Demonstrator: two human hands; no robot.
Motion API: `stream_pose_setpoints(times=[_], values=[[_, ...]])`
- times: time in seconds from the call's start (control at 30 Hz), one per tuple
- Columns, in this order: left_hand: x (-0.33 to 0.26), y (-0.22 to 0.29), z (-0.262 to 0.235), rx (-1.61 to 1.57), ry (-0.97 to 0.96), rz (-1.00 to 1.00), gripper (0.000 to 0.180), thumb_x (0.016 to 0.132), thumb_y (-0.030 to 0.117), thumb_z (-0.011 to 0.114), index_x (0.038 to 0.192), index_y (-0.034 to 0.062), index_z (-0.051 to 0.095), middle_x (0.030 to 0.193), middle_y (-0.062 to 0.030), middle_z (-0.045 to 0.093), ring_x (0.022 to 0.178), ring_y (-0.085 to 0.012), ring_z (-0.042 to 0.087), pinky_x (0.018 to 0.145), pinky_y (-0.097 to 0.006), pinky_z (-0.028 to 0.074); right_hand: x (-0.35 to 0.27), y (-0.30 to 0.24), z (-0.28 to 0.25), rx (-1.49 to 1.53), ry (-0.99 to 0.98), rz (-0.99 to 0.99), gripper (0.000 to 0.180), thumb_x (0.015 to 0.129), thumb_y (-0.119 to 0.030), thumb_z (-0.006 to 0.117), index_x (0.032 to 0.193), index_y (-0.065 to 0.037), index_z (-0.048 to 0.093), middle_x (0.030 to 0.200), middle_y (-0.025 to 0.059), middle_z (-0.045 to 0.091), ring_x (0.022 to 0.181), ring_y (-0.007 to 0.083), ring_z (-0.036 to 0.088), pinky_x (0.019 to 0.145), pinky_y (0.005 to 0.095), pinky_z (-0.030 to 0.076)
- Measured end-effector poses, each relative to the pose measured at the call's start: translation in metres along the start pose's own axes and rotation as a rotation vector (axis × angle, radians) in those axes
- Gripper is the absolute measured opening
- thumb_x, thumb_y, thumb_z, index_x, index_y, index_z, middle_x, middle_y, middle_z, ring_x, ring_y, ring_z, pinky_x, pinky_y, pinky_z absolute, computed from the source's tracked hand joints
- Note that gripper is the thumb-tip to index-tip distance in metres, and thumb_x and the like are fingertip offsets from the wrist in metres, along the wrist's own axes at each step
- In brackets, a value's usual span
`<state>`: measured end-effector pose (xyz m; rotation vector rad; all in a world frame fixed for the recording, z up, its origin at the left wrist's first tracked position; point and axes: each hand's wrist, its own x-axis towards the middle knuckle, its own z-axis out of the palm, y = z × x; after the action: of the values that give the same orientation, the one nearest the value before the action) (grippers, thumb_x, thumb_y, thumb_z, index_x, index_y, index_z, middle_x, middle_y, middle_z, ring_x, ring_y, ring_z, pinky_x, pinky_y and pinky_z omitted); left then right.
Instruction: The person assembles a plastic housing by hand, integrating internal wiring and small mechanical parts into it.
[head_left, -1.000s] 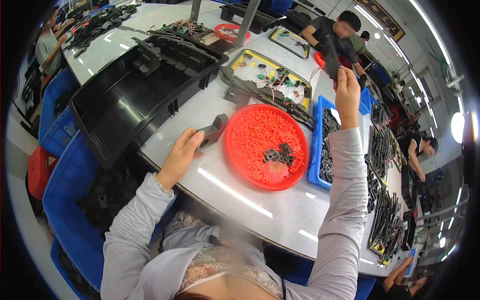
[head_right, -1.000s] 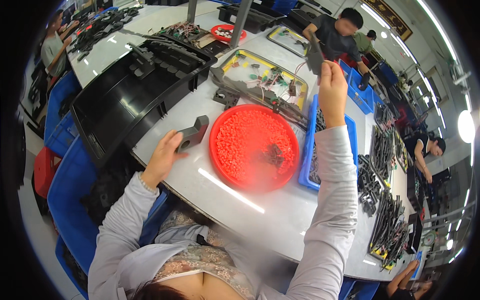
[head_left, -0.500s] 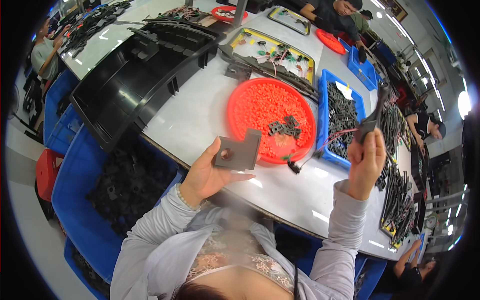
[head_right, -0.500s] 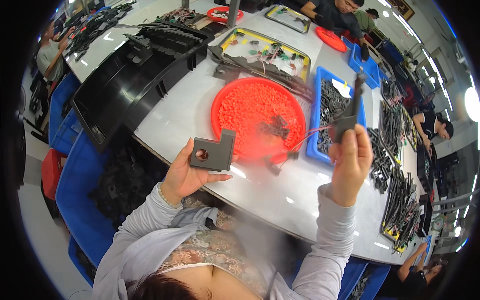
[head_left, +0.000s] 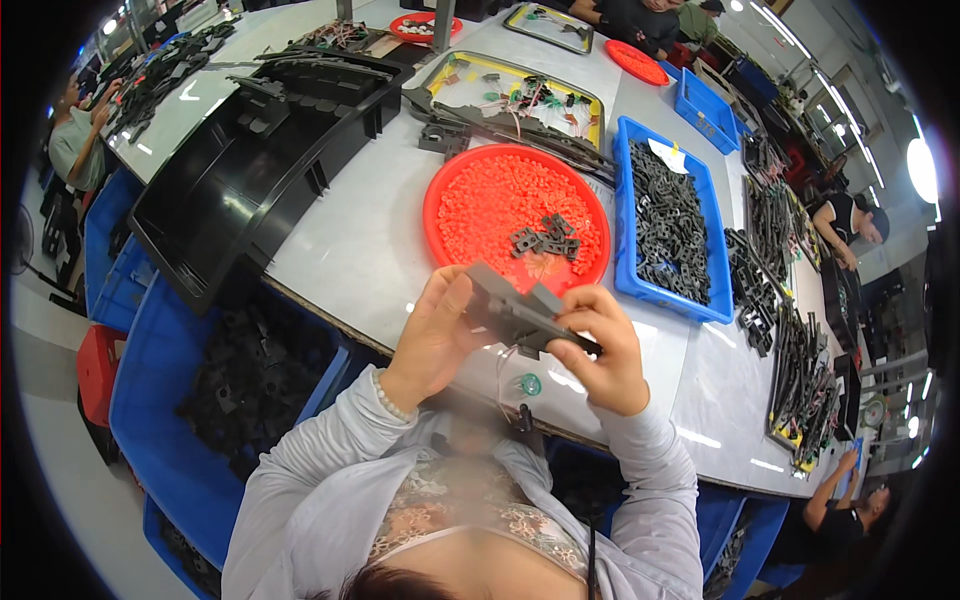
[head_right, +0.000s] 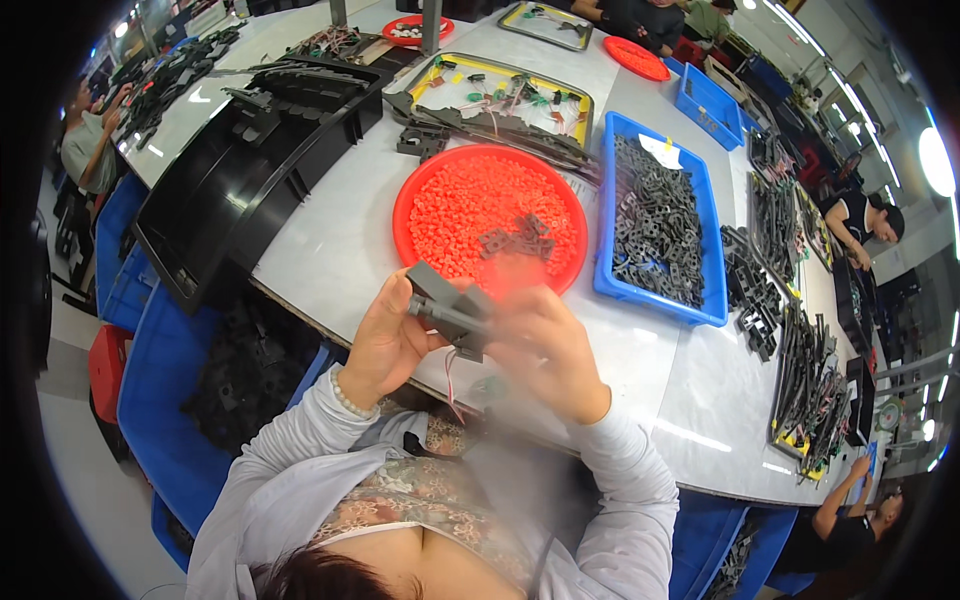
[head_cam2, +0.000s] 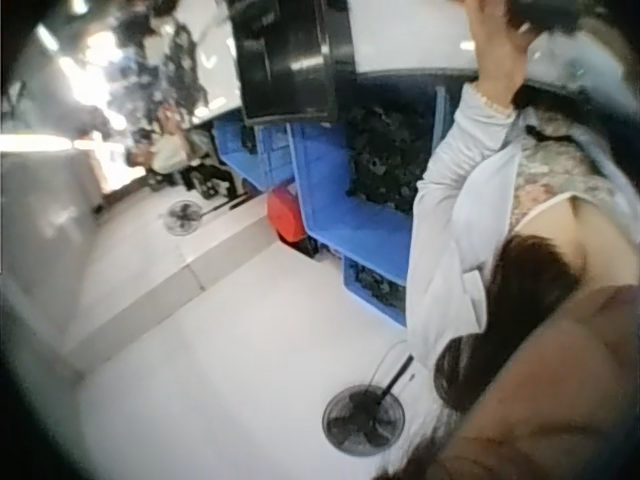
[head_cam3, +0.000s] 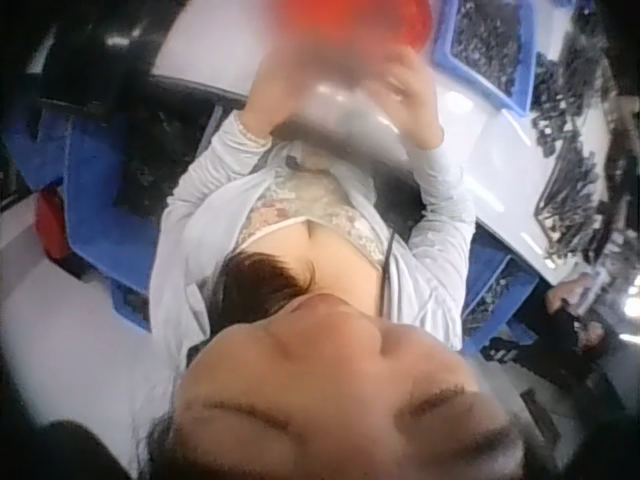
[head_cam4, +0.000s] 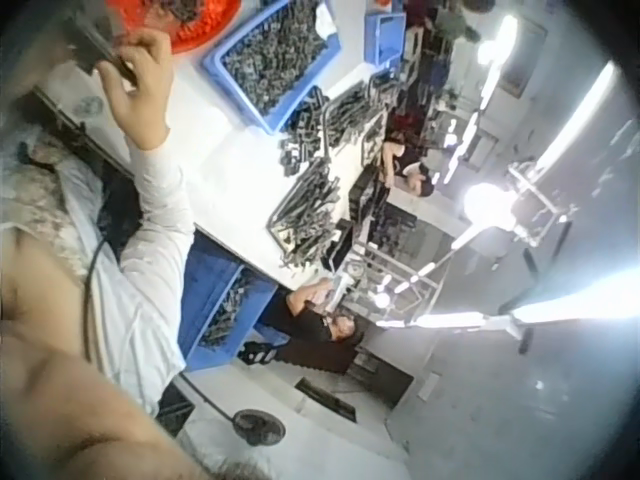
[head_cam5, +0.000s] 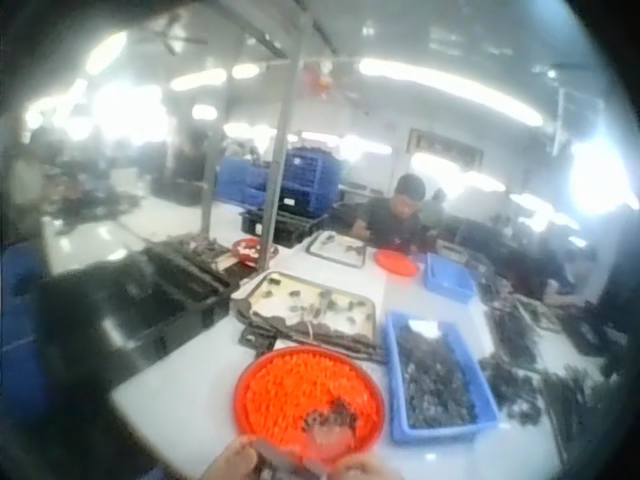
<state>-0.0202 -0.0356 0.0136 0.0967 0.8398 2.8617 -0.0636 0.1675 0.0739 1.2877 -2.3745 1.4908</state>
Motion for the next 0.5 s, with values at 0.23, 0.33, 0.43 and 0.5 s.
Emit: stream_pose_setpoints(times=[0.23, 0.33, 0.43, 0.5], values=[[0.002, -0.001, 0.007, 0.009, 0.056, -0.046, 0.052, 0.081, 0.033, 0.069, 0.123, 0.0137, 0.044, 0.103, -0.0129, 0.051, 0.093, -0.0225, 0.056, 0.082, -0.038, 0.05, 0.003, -0.019, 0.025, -0.374, -0.183, -0.347, 0.026, 0.066, -0.006, 0.074, 0.089, 0.0, 0.062, 0.099, 0.0136, 0.058, 0.087, 0.0287, 0.058, 0.077, 0.0409, 0.048], [0.003, 0.006, 0.003, -0.045, -0.042, -0.007, 0.061, 0.073, 0.015, 0.064, 0.129, 0.0136, 0.039, 0.107, -0.0135, 0.05, 0.097, -0.0245, 0.054, 0.082, -0.042, 0.051, 0.002, -0.012, 0.021, -0.286, -0.199, -0.426, 0.027, 0.069, -0.012, 0.073, 0.091, -0.001, 0.062, 0.103, 0.0154, 0.06, 0.09, 0.0297, 0.058, 0.075, 0.0429, 0.047], [0.007, 0.017, -0.006, -0.075, -0.16, 0.093, 0.06, 0.076, 0.009, 0.06, 0.131, 0.0163, 0.036, 0.115, -0.01, 0.049, 0.103, -0.026, 0.053, 0.086, -0.045, 0.05, -0.007, -0.008, 0.008, -0.097, -0.12, -0.396, 0.022, 0.073, -0.013, 0.07, 0.089, -0.001, 0.062, 0.097, 0.0151, 0.063, 0.08, 0.0268, 0.061, 0.068, 0.0387, 0.047], [0.005, 0.02, -0.02, -0.089, -0.194, 0.074, 0.063, 0.074, 0.005, 0.059, 0.132, 0.0166, 0.035, 0.123, -0.0105, 0.045, 0.11, -0.028, 0.05, 0.089, -0.05, 0.049, -0.014, -0.009, -0.001, -0.011, -0.108, -0.149, 0.019, 0.075, -0.013, 0.069, 0.088, -0.001, 0.062, 0.083, 0.0123, 0.065, 0.067, 0.0234, 0.06, 0.06, 0.0332, 0.046]])
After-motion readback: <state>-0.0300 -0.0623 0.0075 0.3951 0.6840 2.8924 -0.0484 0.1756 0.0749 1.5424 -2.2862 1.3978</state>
